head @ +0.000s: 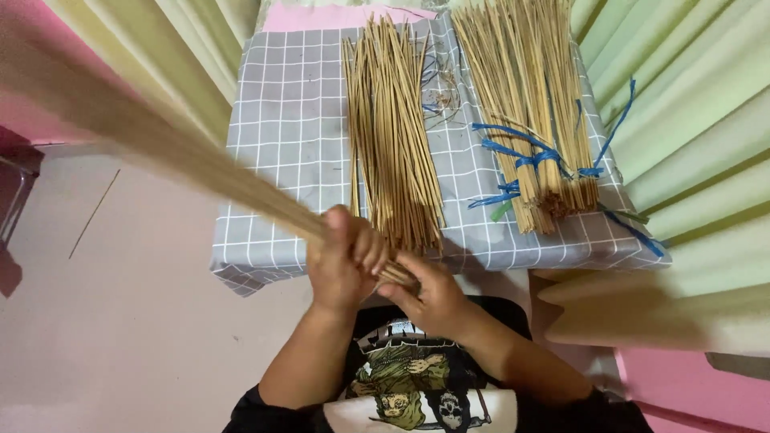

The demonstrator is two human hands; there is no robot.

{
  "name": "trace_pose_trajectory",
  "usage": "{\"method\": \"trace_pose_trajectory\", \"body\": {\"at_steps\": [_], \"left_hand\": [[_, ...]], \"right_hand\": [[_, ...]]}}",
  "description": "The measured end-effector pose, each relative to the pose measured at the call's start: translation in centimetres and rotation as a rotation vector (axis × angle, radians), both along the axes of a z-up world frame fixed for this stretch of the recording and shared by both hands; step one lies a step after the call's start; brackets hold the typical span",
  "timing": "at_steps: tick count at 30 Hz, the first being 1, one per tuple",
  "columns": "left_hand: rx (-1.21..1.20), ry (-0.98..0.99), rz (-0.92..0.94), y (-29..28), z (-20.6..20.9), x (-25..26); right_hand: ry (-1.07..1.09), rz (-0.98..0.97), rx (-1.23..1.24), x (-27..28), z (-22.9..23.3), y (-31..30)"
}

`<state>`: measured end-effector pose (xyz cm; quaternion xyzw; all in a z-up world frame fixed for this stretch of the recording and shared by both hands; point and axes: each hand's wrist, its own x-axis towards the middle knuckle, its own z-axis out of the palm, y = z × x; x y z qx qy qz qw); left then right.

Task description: Gathering thin wooden sticks and tying them into bundles using plastic string to create brooms.

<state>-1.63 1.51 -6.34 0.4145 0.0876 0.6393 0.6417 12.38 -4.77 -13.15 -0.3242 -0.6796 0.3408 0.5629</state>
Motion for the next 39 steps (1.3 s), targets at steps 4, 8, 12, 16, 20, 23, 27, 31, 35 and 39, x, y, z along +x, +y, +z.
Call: {"method": "trace_pose_trajectory", "body": {"at_steps": [4,8,12,16,20,23,27,31,35,39], "left_hand": [[0.098,0.38,-0.074,-1.3,1.7,1.2],[0.308,0.643,-0.292,-2.0,5.1,2.1],[0.438,0.821,-0.444,-2.0,10.5,2.3],[0.558,0.958,-0.56,-0.4,11.2,3.1],[0.477,0.794,-0.249,3.1,3.9,3.0],[0.355,0.818,0.049,5.3,2.6,0.5],[0.17,0.926,0.297,6.6,-1.0,-1.8],[0.12,0.947,0.306,5.1,-1.2,-2.0],[0.21,0.96,0.318,4.1,-0.1,-1.6],[0.915,1.146,0.784,3.5,-1.0,-1.4]], "right_hand": [[-0.064,0.402,-0.34,2.8,4.6,1.3],[0.216,0.773,-0.387,1.3,1.5,2.8],[0.427,0.688,-0.298,0.1,2.9,1.7],[0.464,0.674,-0.281,1.9,-3.0,3.2],[0.522,0.575,-0.265,7.0,-8.8,7.0],[0.545,0.435,-0.301,14.1,-9.0,10.9],[-0.145,-0.275,-0.254,10.3,7.6,8.8],[-0.202,-0.415,-0.354,10.4,2.0,11.2],[-0.289,-0.569,-0.476,9.8,0.6,12.0],[-0.318,-0.633,-0.482,8.2,1.8,9.6]]}}
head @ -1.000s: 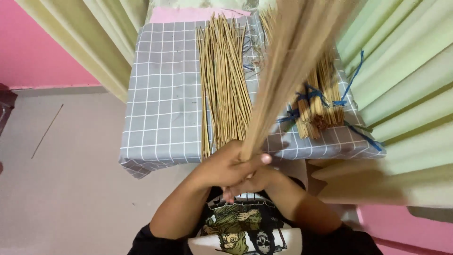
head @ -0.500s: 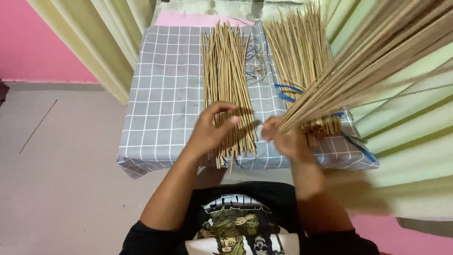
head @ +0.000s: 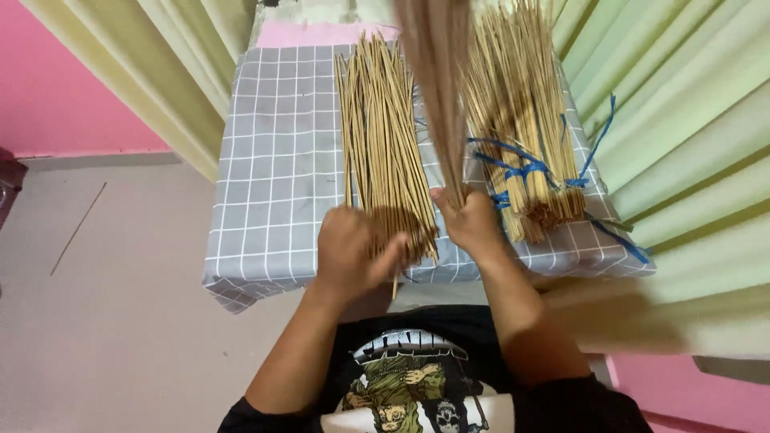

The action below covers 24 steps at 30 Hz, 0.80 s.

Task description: Gathering thin wooden sticks and tying them into bundles using plastic string to create brooms.

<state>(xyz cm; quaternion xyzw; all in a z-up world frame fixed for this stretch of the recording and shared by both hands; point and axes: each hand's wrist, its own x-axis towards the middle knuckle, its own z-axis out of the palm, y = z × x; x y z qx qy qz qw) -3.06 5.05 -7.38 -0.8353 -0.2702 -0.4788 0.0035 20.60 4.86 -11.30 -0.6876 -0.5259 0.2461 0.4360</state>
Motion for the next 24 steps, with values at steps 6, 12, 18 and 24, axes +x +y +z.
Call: {"method": "trace_pose_trajectory", "body": {"at_steps": [6,12,18,24], "left_hand": [[0.544,0.345,-0.094,-6.1,3.6,4.2],[0.589,0.5,0.329,-0.7,1.6,3.2],[0.488,0.604,0.302,4.4,-1.3,3.4],[0.289,0.677,0.313,6.6,-1.0,3.7]], "right_hand": [[-0.583,0.406,0.1,0.5,2.2,-1.1],[-0.708,0.519,-0.119,-4.0,6.0,-3.8],[-0.666,0.624,-0.283,-3.9,9.5,-0.8],[-0.74,0.681,-0.438,-4.9,14.3,1.1]]}}
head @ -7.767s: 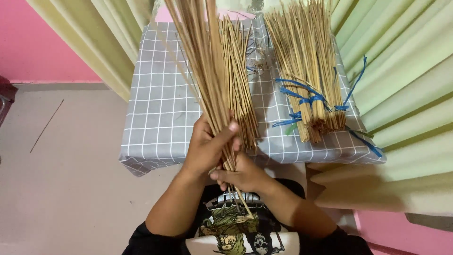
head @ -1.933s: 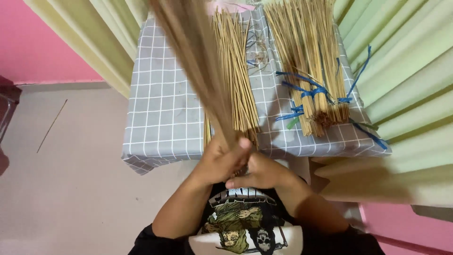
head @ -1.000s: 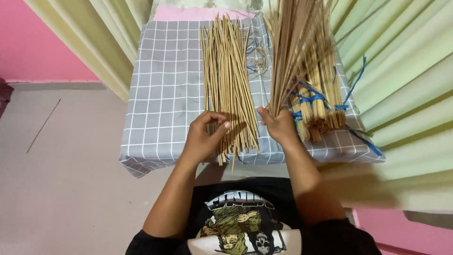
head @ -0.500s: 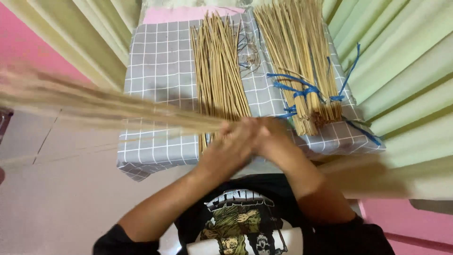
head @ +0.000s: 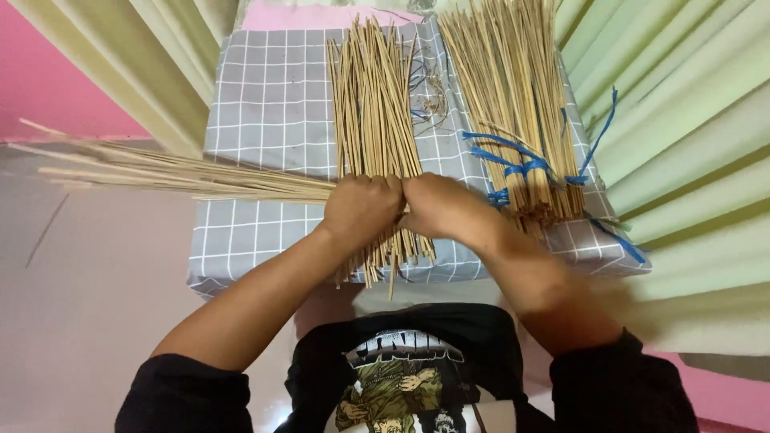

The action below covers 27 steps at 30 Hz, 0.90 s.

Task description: Gathering thin wooden sticks and tying them into bundles using plastic string to create brooms.

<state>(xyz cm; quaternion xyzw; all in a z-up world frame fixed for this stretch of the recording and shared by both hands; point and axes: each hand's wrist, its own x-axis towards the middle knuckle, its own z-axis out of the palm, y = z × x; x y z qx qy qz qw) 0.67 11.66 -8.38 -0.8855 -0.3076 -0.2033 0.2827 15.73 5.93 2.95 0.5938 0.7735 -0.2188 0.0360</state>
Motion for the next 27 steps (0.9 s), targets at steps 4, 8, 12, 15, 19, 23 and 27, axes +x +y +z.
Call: {"method": "trace_pose_trajectory", "body": {"at_steps": [4,8,12,15,19,23,27], "left_hand": [[-0.212,0.061,0.038,1.3,2.7,-0.6],[-0.675,-0.037,0.231,2.8,7.3,-2.8],[-0.546,-0.209,0.397,9.1,0.4,-5.2],[-0.6,-0.234,0.484,10.0,-1.9,-4.5],[-0.506,-0.288,0.431,10.1,-3.0,-5.0],[-0.512,-0.232,0.37,10.8,-5.0,-5.7],[-0.462,-0.247,0.364,11.0,-5.4,-5.9]], "right_hand": [[0.031,0.061,-0.064,0.6,1.6,2.7],[0.193,0.027,-0.113,3.6,6.6,5.9],[0.337,-0.263,0.245,10.7,4.8,15.1],[0.226,-0.517,0.17,9.9,4.2,18.5],[-0.09,-0.228,0.177,11.6,-3.6,25.5],[-0.155,-0.167,0.184,12.3,-8.9,29.2],[-0.208,-0.058,0.261,11.1,-7.8,28.1]]}}
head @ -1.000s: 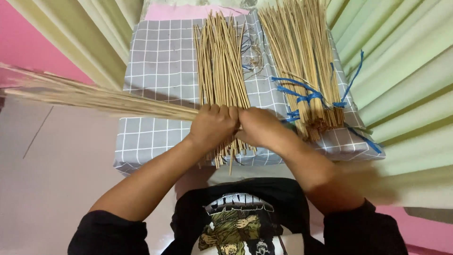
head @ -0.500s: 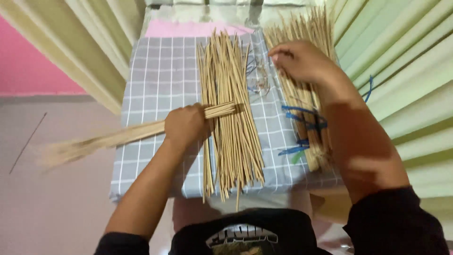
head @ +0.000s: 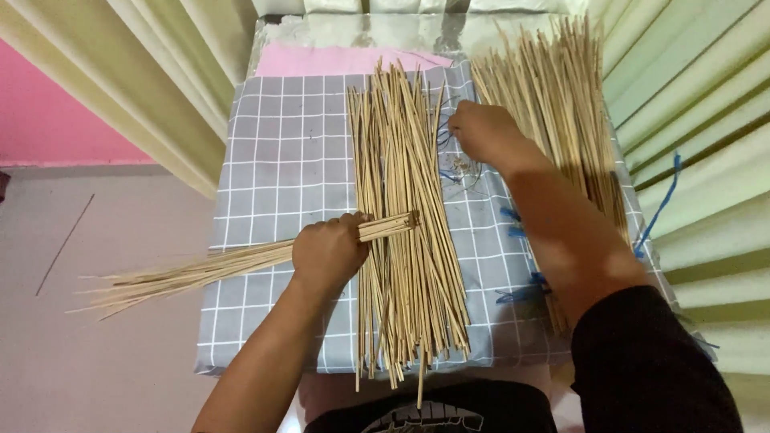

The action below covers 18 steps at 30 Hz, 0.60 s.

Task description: Gathering thin wooden sticks and tying them into bundles using plastic string to create brooms.

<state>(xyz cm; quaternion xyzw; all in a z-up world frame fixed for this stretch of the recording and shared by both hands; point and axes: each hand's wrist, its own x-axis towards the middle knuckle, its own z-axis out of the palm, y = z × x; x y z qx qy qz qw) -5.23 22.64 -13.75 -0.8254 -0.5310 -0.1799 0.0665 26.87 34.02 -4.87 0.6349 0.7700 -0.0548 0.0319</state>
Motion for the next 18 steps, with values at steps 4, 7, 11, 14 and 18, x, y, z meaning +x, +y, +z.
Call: {"method": "trace_pose_trajectory", "body": {"at_steps": [4,7,11,14,18], "left_hand": [[-0.038,-0.028,0.006,-0.1,0.7,0.0],[0.016,-0.054,-0.016,-0.1,0.6,-0.1],[0.028,-0.019,-0.001,-0.2,0.4,-0.2],[0.023,-0.006,0.019,-0.2,0.2,-0.2],[0.074,-0.044,0.022,-0.2,-0.1,-0.1]], "right_hand": [[0.071,-0.201,-0.085,-2.7,7.1,-3.3],[0.438,-0.161,0.22,0.3,6.1,-2.4],[0.782,-0.028,0.65,3.2,6.1,-1.1],[0.771,0.065,0.859,4.2,8.2,-2.8],[0.737,-0.168,1.171,8.4,8.2,-1.6]]}}
